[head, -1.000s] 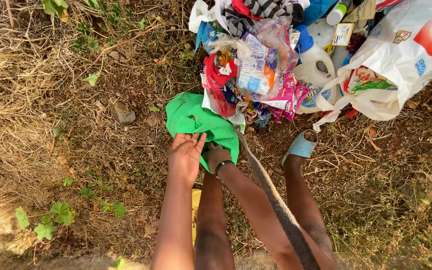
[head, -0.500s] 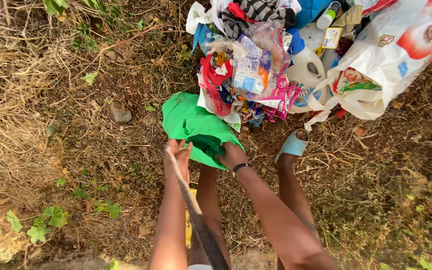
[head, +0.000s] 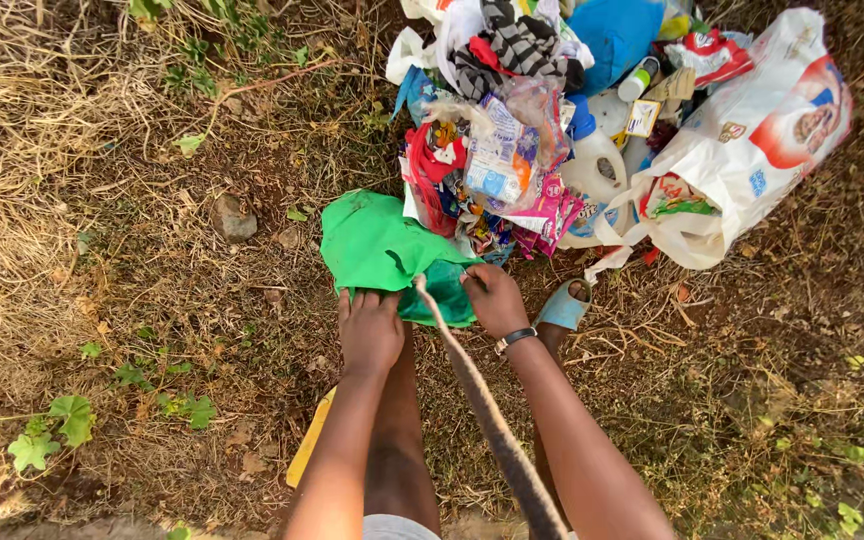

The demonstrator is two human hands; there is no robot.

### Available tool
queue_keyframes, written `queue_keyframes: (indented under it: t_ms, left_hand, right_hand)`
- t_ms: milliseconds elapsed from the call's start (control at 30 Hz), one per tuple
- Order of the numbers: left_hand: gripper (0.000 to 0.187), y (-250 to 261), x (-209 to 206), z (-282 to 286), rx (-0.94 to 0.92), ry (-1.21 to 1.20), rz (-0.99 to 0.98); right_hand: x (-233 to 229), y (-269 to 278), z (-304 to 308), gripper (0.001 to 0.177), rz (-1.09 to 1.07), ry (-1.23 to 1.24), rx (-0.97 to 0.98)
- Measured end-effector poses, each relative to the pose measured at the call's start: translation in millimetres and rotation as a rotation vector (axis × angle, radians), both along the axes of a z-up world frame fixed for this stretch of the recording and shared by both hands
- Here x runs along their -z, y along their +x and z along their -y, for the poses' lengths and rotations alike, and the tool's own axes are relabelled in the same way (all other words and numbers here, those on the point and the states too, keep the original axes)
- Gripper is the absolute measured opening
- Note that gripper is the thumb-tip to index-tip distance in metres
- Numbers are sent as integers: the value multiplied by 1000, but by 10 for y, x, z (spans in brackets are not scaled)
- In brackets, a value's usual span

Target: The person sorts through a pile of discarded items on the ground by hand, picking up plastic packaging, a black hat, and a milk carton, and placing some items into a green bag.

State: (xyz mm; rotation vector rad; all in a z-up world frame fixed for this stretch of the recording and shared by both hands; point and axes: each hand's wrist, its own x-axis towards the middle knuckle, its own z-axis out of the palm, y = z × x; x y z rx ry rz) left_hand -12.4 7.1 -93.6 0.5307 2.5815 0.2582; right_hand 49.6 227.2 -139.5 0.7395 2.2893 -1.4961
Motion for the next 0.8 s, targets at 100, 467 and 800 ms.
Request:
queue_keyframes:
  t_ms: [100, 467, 800]
  left_hand:
    - [24, 86, -133, -52, -50, -34, 99]
    - [47, 342, -1084, -298, -201, 260, 24]
    - [24, 452, -1440, -598, -116, 357, -54]
  right_hand:
    - [-48, 76, 22, 20, 56, -71, 77]
    - [-172, 748, 215, 54, 14, -527, 360]
    - [-2507, 148, -413, 52, 144, -393, 194]
